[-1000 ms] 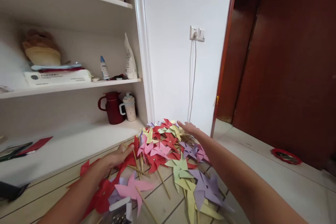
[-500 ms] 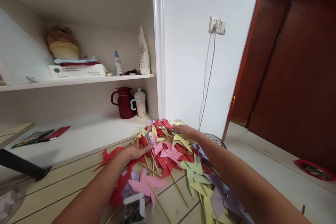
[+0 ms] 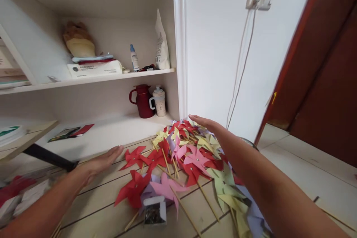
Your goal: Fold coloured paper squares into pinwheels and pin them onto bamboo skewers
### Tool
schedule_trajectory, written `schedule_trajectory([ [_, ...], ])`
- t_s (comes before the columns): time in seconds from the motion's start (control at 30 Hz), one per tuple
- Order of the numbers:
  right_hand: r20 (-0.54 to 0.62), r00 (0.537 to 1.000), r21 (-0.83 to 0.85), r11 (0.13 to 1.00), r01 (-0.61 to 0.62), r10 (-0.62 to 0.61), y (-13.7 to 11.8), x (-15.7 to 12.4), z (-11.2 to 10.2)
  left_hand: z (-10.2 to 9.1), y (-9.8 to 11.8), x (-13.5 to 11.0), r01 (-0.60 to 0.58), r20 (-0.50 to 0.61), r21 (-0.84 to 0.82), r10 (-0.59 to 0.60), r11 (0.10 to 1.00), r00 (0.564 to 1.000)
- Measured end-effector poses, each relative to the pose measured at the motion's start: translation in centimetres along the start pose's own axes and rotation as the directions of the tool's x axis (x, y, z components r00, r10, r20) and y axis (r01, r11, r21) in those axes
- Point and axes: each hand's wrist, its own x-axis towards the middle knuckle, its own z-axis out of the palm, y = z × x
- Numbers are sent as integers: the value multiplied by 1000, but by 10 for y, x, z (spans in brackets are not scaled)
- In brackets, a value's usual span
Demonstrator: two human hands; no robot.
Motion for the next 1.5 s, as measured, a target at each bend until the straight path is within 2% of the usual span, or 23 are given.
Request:
schedule_trajectory([
  [0.03,32,999,-10,1000,15,-14,-4,3,6,6,2,-11,27,59,-80,-22,996,998],
  [0.13,107,994,-62,997,43,-36,-11,13,24,29,31,-33,-16,164,-196,49,980,985],
  [0.2,95,994,-126,990,59,-47,-11,16,34,40,53,-36,-57,220,-270,119,961,968],
  [0.27,24,998,-204,977,69,-66,-11,13,39,45,67,-37,-97,232,-329,180,939,956],
  [0.3,-20,997,-241,968,70,-77,-11,9,40,45,70,-38,-135,183,-307,197,942,963],
  [0.37,-91,990,-304,950,73,-105,-11,-1,36,43,68,-44,-231,-2,-134,233,964,972],
  [0.43,-131,979,-372,923,99,-158,-11,-13,29,41,61,-55,-304,-125,49,307,952,943],
  [0.47,-156,967,-426,897,116,-199,-11,-20,26,41,58,-63,-325,-128,108,337,940,933],
  [0.53,-208,952,-474,875,101,-222,-11,-32,20,44,54,-81,-351,-49,160,362,923,931],
  [0.63,-243,958,-421,907,35,-150,-12,-46,20,54,59,-101,-379,50,172,376,909,925],
  [0.73,-219,967,-382,923,34,-126,-13,-56,27,65,70,-109,-405,42,192,405,894,913],
  [0.87,-182,968,-376,922,91,-170,-18,-65,39,73,77,-111,-509,66,186,507,840,860],
  [0.93,-169,965,-368,921,126,-199,-20,-67,43,70,74,-113,-520,52,136,518,843,853],
  [1.1,-174,963,-335,932,140,-207,-21,-59,53,37,49,-118,-410,-34,-36,409,911,912],
  [1.27,-160,969,-309,942,133,-189,-14,-44,67,4,22,-111,-283,-88,-70,277,957,957],
  [1.37,-142,970,-302,942,145,-195,-7,-37,72,-4,9,-100,-232,-85,-118,223,966,971],
  [1.5,-158,969,-304,943,137,-191,3,-30,69,-10,-14,-82,-166,6,-191,170,967,985],
])
